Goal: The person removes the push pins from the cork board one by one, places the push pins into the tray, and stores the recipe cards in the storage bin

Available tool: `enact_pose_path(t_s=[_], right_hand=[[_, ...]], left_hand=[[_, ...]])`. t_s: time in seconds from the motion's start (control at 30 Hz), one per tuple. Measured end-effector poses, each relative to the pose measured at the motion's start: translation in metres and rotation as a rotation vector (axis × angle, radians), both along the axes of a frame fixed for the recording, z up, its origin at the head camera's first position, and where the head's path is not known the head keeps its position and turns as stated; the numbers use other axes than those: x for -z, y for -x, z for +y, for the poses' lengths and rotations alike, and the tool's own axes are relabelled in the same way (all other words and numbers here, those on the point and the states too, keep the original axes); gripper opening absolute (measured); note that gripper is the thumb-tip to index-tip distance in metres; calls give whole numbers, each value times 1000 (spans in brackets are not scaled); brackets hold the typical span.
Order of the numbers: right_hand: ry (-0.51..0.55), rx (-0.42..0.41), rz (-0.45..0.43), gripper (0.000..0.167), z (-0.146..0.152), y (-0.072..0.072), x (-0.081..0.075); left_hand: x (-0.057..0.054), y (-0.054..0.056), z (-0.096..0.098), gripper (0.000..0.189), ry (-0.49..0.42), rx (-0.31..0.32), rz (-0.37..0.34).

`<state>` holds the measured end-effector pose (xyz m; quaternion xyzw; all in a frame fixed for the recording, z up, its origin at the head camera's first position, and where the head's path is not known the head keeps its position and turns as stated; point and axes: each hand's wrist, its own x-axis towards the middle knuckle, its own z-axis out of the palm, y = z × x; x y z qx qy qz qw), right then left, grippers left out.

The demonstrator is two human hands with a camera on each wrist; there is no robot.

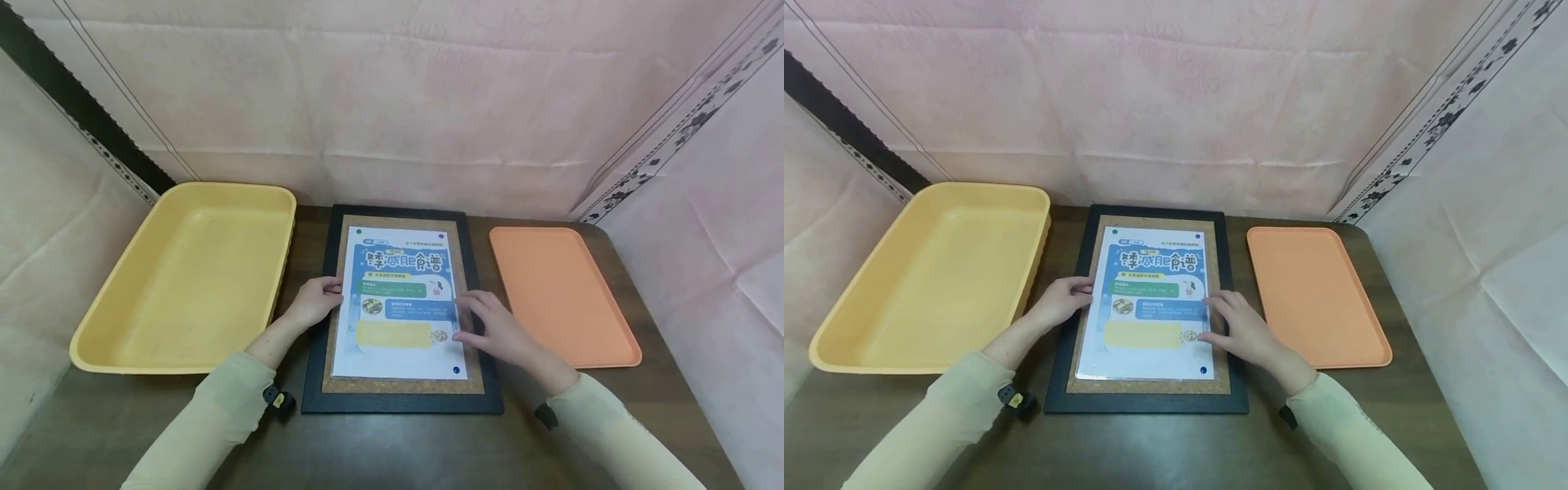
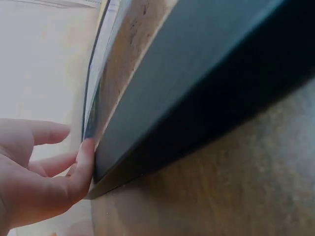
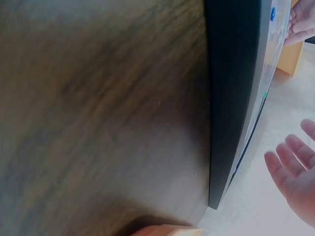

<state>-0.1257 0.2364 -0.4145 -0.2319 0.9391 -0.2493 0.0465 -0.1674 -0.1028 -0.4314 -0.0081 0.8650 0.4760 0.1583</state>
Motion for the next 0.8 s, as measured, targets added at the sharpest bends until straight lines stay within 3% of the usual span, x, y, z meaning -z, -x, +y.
enact_pose_path(t_s=[0.2,0.33,0.6,0.8], right_hand=[[125,3,-164,48,-1,-1,3],[168,-38,-277,39,0,-4,10],[105,-144,-366,26,1,-9,17],[-5,-190,-367,13,-6,-13,12]], left_hand=[[3,-7,0,49,-52,-46,21],[6,-10,-1,49,-76,-62,30],[8,-9,-2,48,-94,-63,18],[9,-9,-3,48,-102,-64,16]])
